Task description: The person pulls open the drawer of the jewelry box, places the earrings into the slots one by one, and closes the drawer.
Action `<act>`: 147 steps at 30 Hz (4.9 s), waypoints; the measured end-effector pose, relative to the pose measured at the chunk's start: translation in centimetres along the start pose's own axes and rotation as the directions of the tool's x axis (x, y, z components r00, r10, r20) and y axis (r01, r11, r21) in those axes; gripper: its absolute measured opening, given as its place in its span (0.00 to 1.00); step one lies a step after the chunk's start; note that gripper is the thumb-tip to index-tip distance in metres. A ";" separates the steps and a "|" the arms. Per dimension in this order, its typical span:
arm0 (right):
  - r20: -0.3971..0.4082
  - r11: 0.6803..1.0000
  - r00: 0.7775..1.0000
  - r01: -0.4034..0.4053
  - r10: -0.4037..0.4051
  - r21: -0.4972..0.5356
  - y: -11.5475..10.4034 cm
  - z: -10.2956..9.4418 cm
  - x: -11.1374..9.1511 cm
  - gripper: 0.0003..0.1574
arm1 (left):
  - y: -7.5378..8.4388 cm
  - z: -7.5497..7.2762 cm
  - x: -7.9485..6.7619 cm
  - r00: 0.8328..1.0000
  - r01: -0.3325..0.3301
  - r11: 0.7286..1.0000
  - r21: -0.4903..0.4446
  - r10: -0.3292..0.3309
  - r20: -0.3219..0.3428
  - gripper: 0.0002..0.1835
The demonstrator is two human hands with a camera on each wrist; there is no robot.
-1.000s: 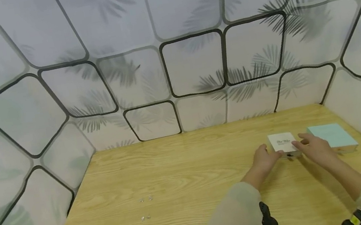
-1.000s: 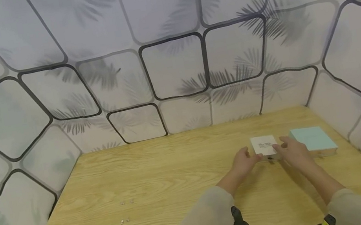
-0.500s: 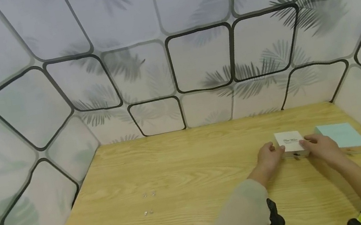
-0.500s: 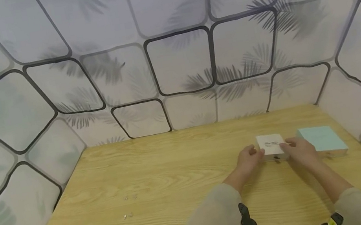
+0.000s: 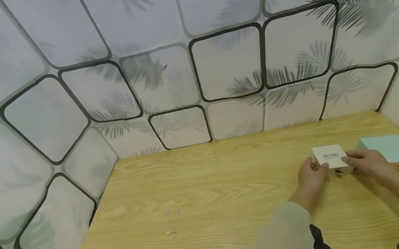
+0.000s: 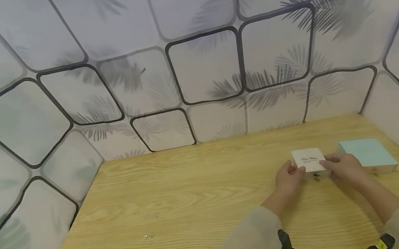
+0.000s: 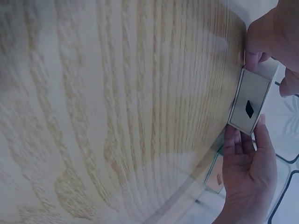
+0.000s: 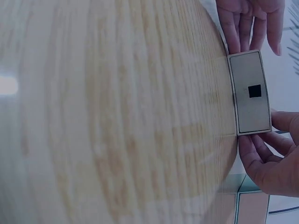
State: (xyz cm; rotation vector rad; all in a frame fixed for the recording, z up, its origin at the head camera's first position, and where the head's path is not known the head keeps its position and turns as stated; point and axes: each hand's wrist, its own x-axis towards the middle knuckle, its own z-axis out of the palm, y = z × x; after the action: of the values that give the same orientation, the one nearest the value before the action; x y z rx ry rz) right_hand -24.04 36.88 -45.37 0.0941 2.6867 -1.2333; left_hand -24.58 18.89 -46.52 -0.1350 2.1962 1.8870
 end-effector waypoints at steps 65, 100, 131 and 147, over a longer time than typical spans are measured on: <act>0.065 0.979 0.996 0.042 -0.056 0.197 -2.4 3.8 -1.4 0.38 | -1.2 -5.8 -1.1 0.997 -0.034 0.995 -0.095 0.041 0.065 0.21; 0.044 0.951 0.999 -0.002 -0.012 0.310 -5.0 7.9 -1.6 0.38 | -2.8 -10.4 -1.7 0.995 -0.062 0.997 -0.040 0.065 0.080 0.25; 0.047 0.939 0.998 0.027 -0.046 0.344 -7.1 10.9 -2.6 0.37 | -3.2 -14.3 -2.8 0.993 -0.048 0.997 -0.055 0.054 0.106 0.26; 0.022 0.931 0.999 0.024 -0.034 0.363 -8.4 11.9 -2.3 0.33 | -3.3 -15.8 -2.8 0.990 -0.027 0.992 -0.121 0.043 0.132 0.29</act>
State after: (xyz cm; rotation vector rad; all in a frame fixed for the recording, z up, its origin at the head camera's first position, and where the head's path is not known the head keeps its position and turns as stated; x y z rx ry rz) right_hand -21.26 22.45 -46.29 0.0860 2.4118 -1.7140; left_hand -23.01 2.60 -46.90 0.0099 2.0121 1.9838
